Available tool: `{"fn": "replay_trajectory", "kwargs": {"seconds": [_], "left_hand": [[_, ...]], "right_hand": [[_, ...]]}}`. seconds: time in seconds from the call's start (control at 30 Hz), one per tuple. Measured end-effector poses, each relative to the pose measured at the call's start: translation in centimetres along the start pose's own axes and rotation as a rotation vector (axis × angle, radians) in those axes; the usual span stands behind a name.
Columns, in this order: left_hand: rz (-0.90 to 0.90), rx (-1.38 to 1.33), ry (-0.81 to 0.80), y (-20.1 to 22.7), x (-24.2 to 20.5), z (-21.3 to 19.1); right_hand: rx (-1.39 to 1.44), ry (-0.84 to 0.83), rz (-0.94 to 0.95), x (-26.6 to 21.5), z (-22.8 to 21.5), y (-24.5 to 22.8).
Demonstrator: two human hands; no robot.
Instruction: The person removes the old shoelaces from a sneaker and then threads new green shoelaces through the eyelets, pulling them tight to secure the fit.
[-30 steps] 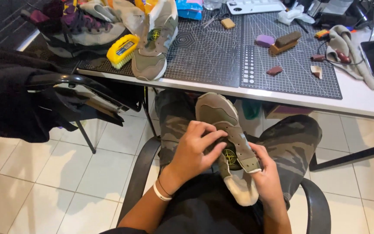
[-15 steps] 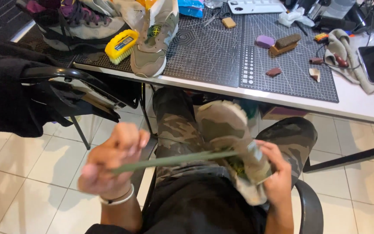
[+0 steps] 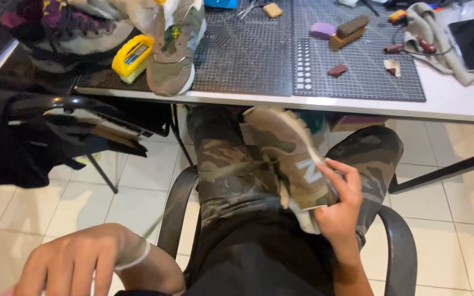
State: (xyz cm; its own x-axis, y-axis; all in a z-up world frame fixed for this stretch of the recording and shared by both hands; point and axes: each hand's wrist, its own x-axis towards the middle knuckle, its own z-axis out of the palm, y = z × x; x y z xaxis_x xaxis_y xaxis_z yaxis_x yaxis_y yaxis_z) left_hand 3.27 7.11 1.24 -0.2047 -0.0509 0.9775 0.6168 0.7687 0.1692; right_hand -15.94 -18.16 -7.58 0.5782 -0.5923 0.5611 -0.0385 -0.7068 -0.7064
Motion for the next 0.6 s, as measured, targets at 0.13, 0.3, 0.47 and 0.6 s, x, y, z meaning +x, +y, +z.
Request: {"fn": "replay_trajectory", "kwargs": {"seconds": [0.13,0.3,0.47,0.6], "left_hand": [[-0.309,0.489,0.157,-0.3,-0.4,0.3],[-0.735,1.372,0.736,-5.9,-0.9,-1.1],[-0.849,1.743,0.478,-12.1,-2.5,-3.3],[-0.909,1.966,0.345,-12.4,-2.7,-3.4]], "right_hand": [[-0.009,-0.017,0.063,0.2,-0.1,0.2],[0.082,0.004,0.079,0.1,-0.3,-0.4],[0.26,-0.137,0.231,-0.3,0.6,-2.0],[0.203,-0.15,0.258,-0.3,0.5,-0.7]]}}
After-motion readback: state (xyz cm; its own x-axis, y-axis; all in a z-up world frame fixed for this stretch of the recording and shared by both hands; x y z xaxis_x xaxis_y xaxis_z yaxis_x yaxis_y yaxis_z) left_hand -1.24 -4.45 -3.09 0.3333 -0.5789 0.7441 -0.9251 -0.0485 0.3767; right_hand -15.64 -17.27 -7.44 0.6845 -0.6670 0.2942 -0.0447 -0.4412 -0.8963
